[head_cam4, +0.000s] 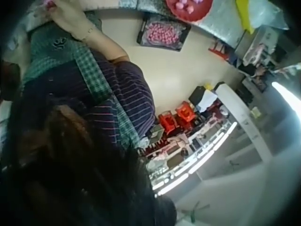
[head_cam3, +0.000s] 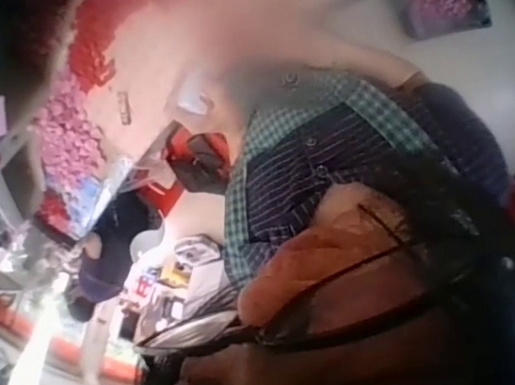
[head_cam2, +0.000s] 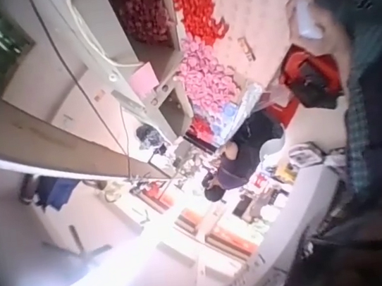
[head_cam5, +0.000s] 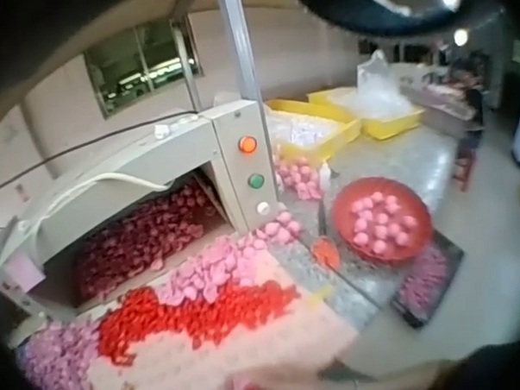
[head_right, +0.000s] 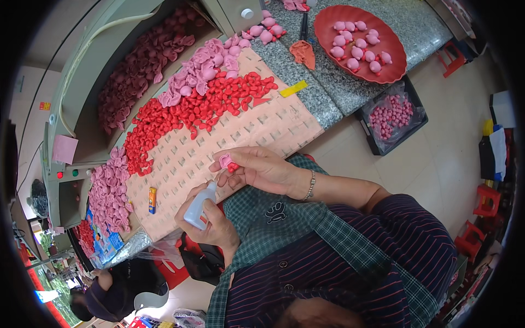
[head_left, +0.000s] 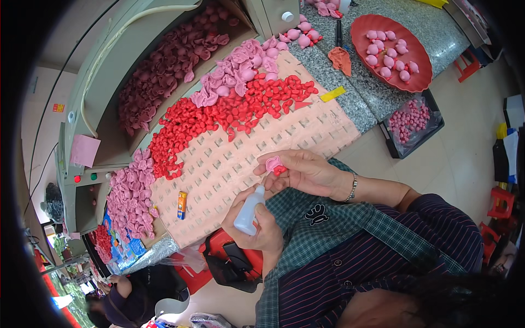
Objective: The recorder is assembling small pink and red plastic toy components at a factory workbench.
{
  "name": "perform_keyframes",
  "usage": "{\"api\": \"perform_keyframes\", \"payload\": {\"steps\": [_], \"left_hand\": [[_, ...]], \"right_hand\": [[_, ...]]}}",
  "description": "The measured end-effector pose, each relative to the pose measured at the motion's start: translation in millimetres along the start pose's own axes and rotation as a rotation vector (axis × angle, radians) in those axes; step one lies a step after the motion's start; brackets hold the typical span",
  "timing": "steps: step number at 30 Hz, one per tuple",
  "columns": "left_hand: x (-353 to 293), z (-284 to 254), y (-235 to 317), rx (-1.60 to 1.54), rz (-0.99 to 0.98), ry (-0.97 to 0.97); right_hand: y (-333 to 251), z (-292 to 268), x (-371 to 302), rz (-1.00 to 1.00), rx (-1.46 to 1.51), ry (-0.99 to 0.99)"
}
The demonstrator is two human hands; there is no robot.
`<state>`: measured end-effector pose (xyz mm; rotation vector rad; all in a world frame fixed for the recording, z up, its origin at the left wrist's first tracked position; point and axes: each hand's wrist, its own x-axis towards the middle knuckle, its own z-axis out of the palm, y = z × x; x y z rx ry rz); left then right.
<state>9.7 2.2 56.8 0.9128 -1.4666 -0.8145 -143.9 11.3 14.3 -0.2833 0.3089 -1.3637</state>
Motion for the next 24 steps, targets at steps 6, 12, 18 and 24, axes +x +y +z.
{"api": "perform_keyframes", "payload": {"steps": [6,12,18,24], "left_hand": [[1,2,-2,-0.028,0.005,-0.012],[2,1,-2,-0.052,0.010,-0.012],[1,-2,-3,-0.031,0.027,0.042],[1,0,-6,-0.287,-0.199,0.197]], "right_hand": [[0,-1,-1,0.030,0.000,0.051],[-3,-6,-3,0.068,-0.026,0.018],[-2,-1,-2,0.059,0.051,0.039],[-2,-7,0,0.033,0.107,-0.034]]}}
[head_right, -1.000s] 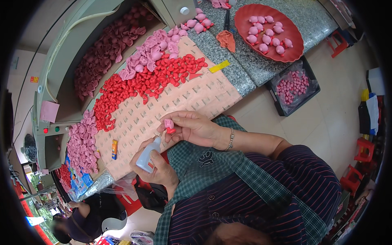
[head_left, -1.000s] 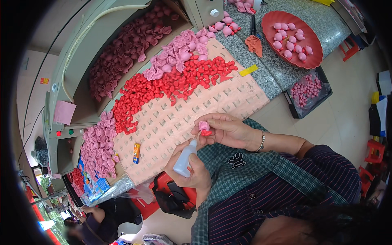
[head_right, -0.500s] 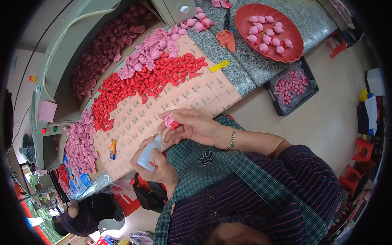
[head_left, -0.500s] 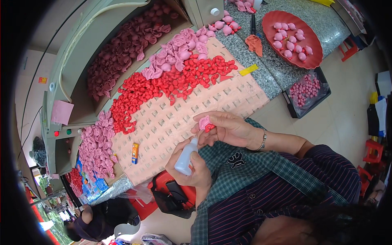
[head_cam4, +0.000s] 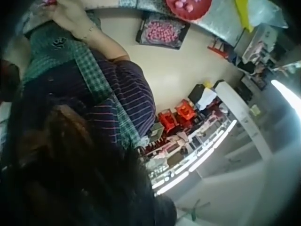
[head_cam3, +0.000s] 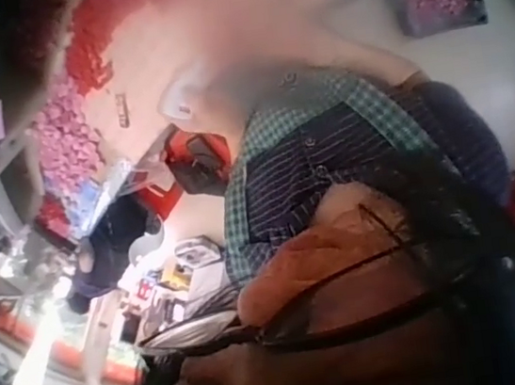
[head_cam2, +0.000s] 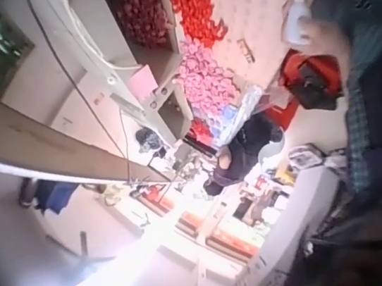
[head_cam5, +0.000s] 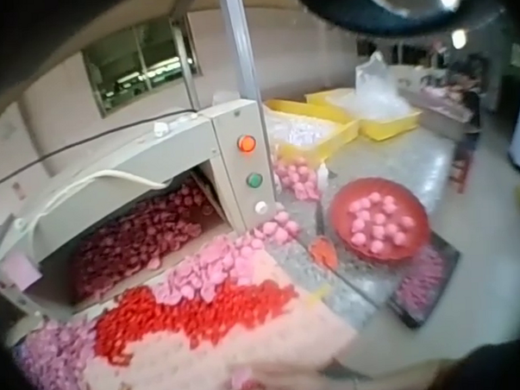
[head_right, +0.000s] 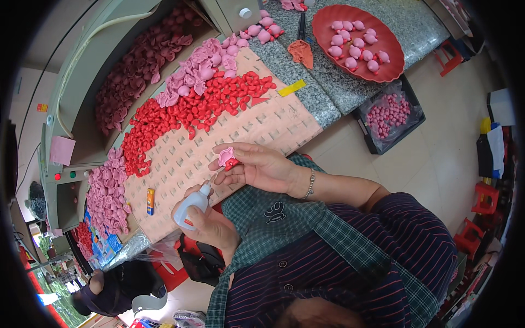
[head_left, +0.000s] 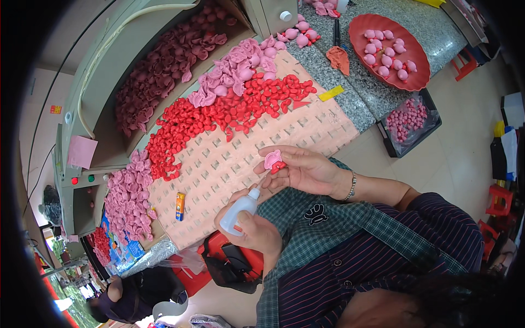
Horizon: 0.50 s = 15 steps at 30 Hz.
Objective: The recorder is assembling small pink and red plastic toy components at a factory workbench.
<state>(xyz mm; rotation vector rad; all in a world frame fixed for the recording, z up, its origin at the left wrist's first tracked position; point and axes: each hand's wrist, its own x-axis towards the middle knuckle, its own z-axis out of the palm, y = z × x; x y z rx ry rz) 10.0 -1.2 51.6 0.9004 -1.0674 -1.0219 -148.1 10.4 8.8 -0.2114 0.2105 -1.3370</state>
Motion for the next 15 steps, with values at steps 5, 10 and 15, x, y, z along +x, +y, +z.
{"api": "perform_keyframes", "payload": {"steps": [5,10,15], "left_hand": [[4,-3,0,-0.116,-0.180,0.008],[3,-1,0,-0.080,-0.134,0.051],[1,-6,-7,-0.006,-0.080,0.021]], "right_hand": [[-2,3,-1,-0.010,-0.012,0.003],[5,-3,3,-0.030,-0.018,0.012],[9,-5,7,-0.061,-0.026,-0.026]]}}
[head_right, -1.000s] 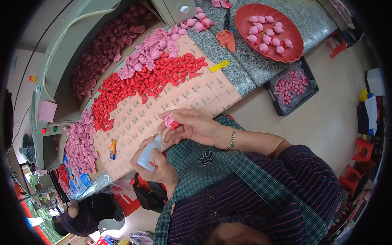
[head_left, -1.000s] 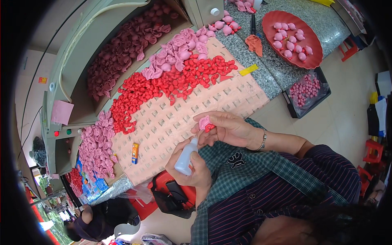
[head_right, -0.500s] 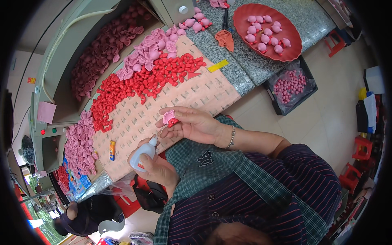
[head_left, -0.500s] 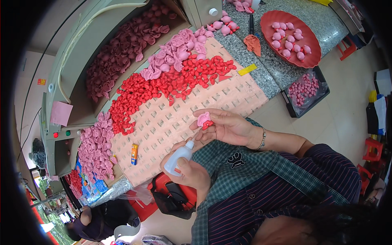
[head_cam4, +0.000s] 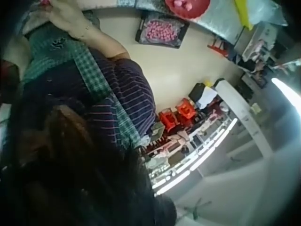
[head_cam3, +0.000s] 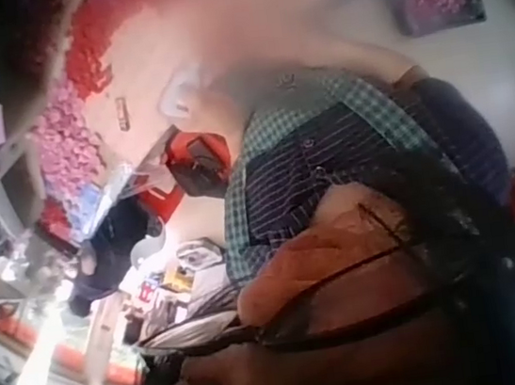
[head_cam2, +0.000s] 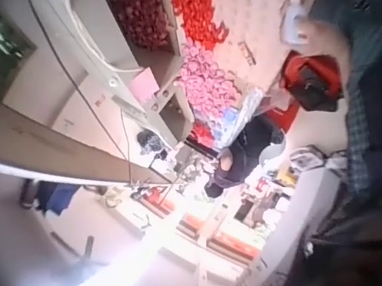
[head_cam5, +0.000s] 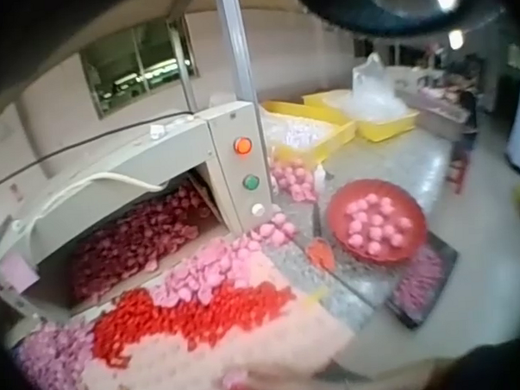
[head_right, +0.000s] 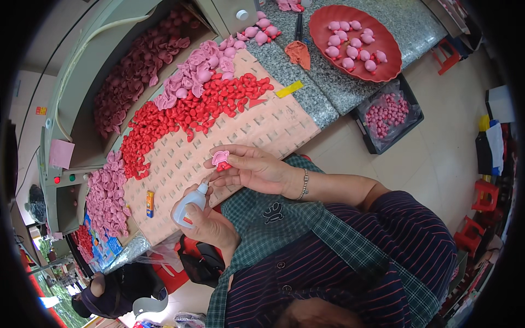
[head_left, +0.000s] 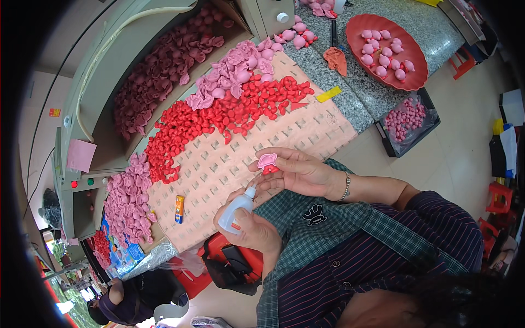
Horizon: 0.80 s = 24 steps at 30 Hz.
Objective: The recorder is assembling small pink and red plastic toy components at a factory workbench.
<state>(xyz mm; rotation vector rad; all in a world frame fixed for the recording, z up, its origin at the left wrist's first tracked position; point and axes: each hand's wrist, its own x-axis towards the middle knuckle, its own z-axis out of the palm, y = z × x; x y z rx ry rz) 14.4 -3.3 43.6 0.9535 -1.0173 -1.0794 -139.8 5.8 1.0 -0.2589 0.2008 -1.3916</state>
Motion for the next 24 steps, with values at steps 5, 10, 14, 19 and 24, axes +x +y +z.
{"api": "perform_keyframes", "payload": {"steps": [5,10,14,19,24], "left_hand": [[0.1,1.7,-1.3,0.036,0.019,0.002],[1.5,-0.5,-8.1,0.101,0.105,-0.002],[-0.1,3.5,-3.5,0.050,0.033,0.001],[-1.2,7.0,1.5,0.093,0.043,-0.004],[-0.5,4.1,-2.3,0.108,0.069,-0.017]], "right_hand": [[0.5,1.5,0.2,0.019,0.034,0.032],[0.1,1.8,0.0,0.014,0.029,0.030],[-0.1,1.0,-0.3,0.001,0.014,0.017],[0.5,1.6,-0.9,-0.007,-0.015,0.013],[-0.2,2.8,-0.4,-0.010,-0.036,0.034]]}}
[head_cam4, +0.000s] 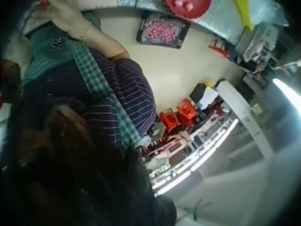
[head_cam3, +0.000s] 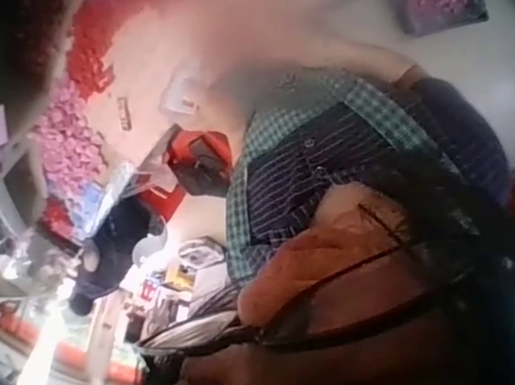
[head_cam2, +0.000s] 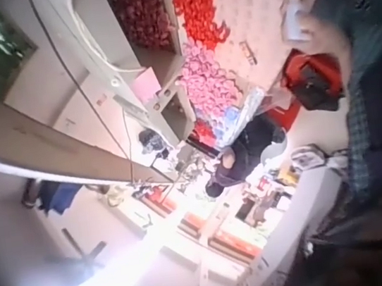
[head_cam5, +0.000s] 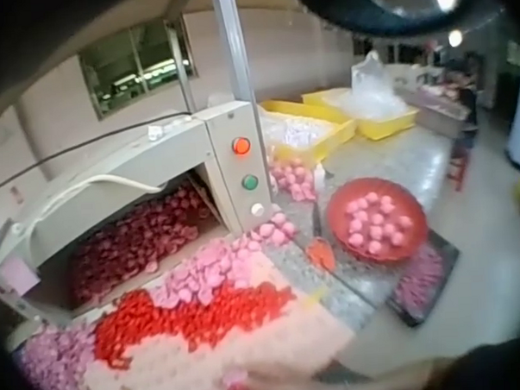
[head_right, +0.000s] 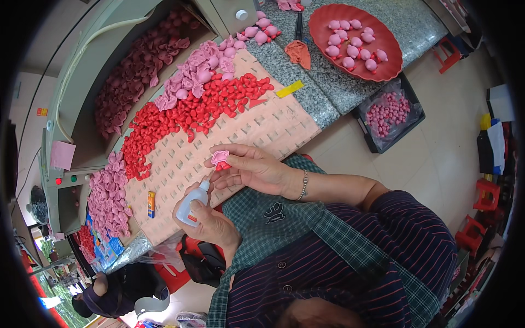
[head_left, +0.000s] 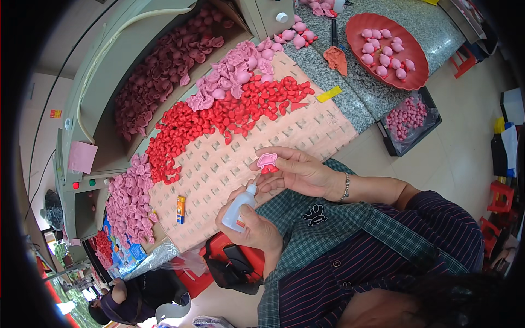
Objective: The recorder is assembling small pink and red plastic toy components at a factory workbench.
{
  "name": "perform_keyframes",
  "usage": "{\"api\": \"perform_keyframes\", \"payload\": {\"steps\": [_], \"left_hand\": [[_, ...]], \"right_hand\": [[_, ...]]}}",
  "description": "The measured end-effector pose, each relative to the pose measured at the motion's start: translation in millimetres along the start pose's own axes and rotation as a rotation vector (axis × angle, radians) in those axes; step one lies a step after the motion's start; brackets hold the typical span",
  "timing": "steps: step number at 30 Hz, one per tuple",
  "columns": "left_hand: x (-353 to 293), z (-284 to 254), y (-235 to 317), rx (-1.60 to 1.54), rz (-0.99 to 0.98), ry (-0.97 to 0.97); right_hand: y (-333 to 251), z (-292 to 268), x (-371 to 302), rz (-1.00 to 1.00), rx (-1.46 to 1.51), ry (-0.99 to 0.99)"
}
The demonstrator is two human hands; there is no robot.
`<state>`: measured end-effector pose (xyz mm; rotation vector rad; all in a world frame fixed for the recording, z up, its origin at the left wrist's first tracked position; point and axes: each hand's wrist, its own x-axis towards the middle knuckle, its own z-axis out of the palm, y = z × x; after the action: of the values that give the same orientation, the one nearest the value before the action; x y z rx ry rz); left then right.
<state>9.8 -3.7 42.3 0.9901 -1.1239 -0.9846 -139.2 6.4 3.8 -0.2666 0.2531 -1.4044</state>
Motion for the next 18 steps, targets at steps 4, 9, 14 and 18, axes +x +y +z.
{"api": "perform_keyframes", "payload": {"steps": [4,9,14,18], "left_hand": [[0,1,-2,-0.045,-0.022,0.028],[0,5,0,-0.053,-0.010,0.032],[1,8,2,-0.012,-0.006,0.036],[1,10,3,-0.058,-0.022,0.060]], "right_hand": [[0,1,0,0.003,0.015,-0.002],[-1,3,-1,-0.008,0.008,-0.005],[0,6,-1,-0.012,-0.016,-0.004],[0,6,-1,-0.013,-0.027,0.007]]}}
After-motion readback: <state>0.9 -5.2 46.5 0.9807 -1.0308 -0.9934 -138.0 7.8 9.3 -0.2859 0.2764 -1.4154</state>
